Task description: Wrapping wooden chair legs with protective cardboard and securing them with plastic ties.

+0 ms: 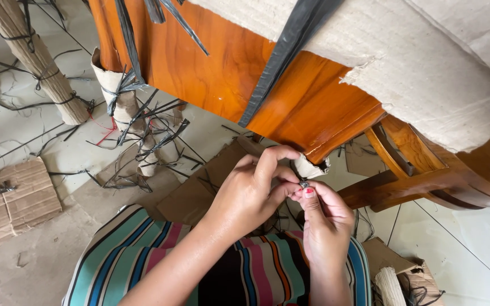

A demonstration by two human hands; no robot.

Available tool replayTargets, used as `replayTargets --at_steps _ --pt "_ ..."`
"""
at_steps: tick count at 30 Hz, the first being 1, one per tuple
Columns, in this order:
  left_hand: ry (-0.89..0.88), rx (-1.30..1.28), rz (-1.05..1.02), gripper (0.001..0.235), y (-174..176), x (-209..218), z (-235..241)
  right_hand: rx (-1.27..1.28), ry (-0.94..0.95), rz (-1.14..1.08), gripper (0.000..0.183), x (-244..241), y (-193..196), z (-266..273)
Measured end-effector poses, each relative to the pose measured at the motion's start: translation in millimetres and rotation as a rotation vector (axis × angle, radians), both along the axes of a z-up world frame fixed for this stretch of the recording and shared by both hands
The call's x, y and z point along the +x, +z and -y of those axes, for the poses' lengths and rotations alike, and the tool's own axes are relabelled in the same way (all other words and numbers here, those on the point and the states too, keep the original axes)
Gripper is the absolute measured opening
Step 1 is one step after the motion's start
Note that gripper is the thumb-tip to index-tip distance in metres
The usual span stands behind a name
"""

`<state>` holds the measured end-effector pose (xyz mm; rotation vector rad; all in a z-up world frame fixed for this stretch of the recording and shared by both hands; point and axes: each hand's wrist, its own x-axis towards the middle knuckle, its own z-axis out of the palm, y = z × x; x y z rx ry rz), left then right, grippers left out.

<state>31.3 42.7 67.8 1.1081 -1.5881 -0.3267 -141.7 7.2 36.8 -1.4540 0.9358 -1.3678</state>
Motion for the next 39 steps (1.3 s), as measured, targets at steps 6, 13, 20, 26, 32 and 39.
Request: replayTargets --at_steps 6,13,20,26,32,39 --pt "-0.023 -0.075 0.147 0.026 6.6 2.5 -0.8 -0.169 -0.076 -0.228 0.017 1.5 21.5 -1.3" --pt "0.186 -0.354 0.248 0.028 10.4 11.4 2.1 -0.41 -0.046 -0.322 0.006 -12.0 23.1 7.7" --pt "0.251 -0.332 0.262 0.027 3.2 21.6 9.9 -0.417 -0.125 -0.405 0.003 -22.5 21.2 31.4" --pt "0.246 0.022 0.127 0.021 -5.2 27.6 0.8 -0.198 0.032 -0.342 0.016 -38.0 13.9 36.2" --pt "0.045 0.996 0.616 0.067 -119.5 -13.5 -15.3 0.179 0.31 -0.801 0.025 -74.9 -87.0 46.1" --pt "-0.615 1.12 0.908 0.064 -201.9 -95.7 -48.7 0.22 0.734 -1.481 0.03 -20.4 -142.8 15.9"
